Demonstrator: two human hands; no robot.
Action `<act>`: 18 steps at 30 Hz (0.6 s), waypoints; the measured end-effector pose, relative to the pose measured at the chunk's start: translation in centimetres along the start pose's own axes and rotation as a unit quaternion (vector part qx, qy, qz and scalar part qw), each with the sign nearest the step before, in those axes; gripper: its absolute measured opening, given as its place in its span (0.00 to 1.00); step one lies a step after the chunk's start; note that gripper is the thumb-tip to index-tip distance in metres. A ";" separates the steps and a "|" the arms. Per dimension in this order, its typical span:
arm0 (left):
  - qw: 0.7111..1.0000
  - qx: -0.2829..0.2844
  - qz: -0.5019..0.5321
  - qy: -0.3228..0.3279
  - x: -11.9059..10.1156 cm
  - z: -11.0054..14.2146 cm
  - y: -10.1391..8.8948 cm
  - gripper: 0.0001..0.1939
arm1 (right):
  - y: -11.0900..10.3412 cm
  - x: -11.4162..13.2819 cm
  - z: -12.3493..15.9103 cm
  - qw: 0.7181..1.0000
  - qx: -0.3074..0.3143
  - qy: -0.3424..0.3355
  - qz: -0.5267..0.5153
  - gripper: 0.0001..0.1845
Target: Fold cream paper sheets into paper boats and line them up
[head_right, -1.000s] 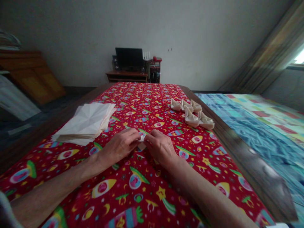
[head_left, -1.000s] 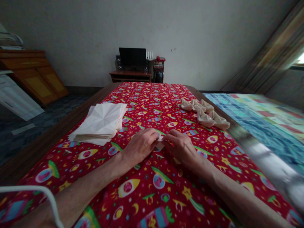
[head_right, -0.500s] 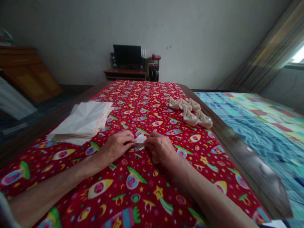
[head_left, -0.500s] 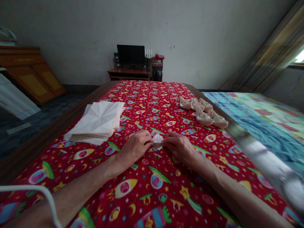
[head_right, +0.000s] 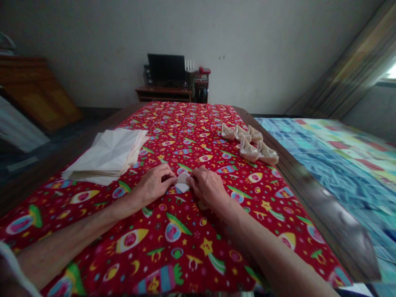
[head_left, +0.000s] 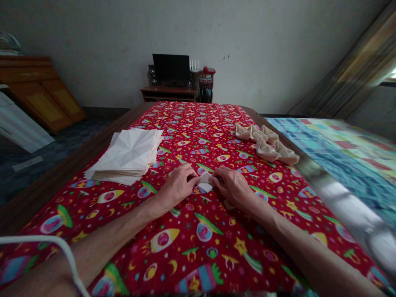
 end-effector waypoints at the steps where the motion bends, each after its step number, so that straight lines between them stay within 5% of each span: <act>1: 1.000 0.002 -0.006 0.001 0.0 0.0 0.0 0.07 | 0.0 0.0 0.0 1.000 0.001 0.000 0.007 0.12; 18: 0.994 0.040 -0.095 -0.021 0.5 -0.5 0.6 0.10 | 0.2 -0.3 -1.1 0.994 0.067 0.030 0.087 0.13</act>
Point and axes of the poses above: each hand's wrist, its own z-axis away from the middle knuckle, its own y-axis out of the palm, x = y × z, the point moved 7 cm from there along -z, towards the middle knuckle, and after that the axes turned 15 degrees about -z, right-handed, at the moved point
